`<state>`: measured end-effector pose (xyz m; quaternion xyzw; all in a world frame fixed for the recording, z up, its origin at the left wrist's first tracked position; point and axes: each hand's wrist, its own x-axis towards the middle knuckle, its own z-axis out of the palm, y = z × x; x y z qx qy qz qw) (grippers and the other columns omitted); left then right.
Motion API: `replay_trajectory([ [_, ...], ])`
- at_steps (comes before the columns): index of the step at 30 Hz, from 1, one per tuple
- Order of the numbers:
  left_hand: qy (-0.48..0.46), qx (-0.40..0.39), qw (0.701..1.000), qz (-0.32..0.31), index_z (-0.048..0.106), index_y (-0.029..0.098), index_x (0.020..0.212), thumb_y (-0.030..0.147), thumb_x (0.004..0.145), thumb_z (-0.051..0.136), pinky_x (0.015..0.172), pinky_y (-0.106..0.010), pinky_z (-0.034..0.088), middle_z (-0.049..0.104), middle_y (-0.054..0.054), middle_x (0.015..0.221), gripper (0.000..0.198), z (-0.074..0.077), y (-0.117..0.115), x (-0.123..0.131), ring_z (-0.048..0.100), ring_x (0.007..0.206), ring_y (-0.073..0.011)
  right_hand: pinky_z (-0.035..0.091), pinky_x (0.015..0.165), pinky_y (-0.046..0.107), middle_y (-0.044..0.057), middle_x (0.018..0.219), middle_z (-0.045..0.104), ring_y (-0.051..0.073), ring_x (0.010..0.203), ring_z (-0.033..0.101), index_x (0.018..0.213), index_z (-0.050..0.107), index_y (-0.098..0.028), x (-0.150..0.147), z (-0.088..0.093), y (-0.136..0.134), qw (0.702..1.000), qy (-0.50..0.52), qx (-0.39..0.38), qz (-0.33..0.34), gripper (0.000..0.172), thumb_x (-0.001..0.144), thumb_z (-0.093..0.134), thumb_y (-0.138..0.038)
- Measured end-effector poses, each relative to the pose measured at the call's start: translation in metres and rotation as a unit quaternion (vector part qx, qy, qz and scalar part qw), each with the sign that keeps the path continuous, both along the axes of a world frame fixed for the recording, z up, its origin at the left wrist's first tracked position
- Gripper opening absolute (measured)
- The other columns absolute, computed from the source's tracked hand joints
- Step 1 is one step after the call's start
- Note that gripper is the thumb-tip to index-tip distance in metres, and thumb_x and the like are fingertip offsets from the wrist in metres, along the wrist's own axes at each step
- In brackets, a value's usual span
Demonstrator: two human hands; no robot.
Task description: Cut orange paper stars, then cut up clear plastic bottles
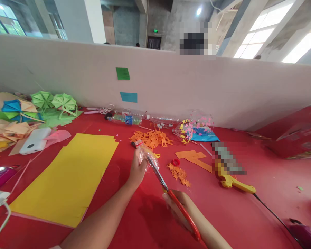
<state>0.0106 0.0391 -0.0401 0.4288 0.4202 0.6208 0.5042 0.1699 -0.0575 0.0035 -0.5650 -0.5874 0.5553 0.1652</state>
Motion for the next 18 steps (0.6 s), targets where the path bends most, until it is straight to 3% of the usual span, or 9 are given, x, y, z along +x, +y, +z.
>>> replay_trajectory([
  [6, 0.035, 0.024, 0.999, -0.011, 0.045, 0.021, 0.11, 0.048, 0.073, 0.063, 0.095, -0.04, 0.039, 0.058, -0.011, 0.112, 0.049, -0.0023, 0.0012, -0.0023, 0.053, 0.112, -0.0287, 0.018, 0.04, 0.021, -0.008, 0.043, 0.033, 0.005, 0.037, 0.028, 0.061, 0.036, -0.021, 0.0004, -0.0004, 0.0, 1.0, 0.01, 0.011, -0.005, 0.055, 0.08, 0.04, -0.072],
  [11, 0.004, 0.04, 0.997, -0.059, 0.047, 0.022, 0.103, 0.041, 0.071, 0.067, 0.088, -0.038, 0.043, 0.062, -0.007, 0.097, 0.043, -0.001, -0.0015, 0.004, 0.059, 0.098, -0.0255, 0.021, 0.039, 0.02, -0.009, 0.042, 0.032, 0.006, 0.037, 0.028, 0.065, 0.041, -0.02, -0.0005, 0.0016, -0.0034, 0.997, 0.066, 0.009, -0.029, 0.061, 0.075, 0.034, -0.08],
  [18, -0.005, 0.036, 0.996, -0.076, 0.046, 0.021, 0.104, 0.034, 0.073, 0.065, 0.085, -0.036, 0.044, 0.062, -0.006, 0.097, 0.038, 0.0038, -0.0049, 0.0067, 0.06, 0.093, -0.0231, 0.019, 0.038, 0.02, -0.008, 0.043, 0.033, 0.005, 0.037, 0.028, 0.061, 0.037, -0.021, -0.0001, -0.0043, -0.0037, 0.998, 0.049, -0.001, -0.04, 0.061, 0.075, 0.035, -0.08],
])
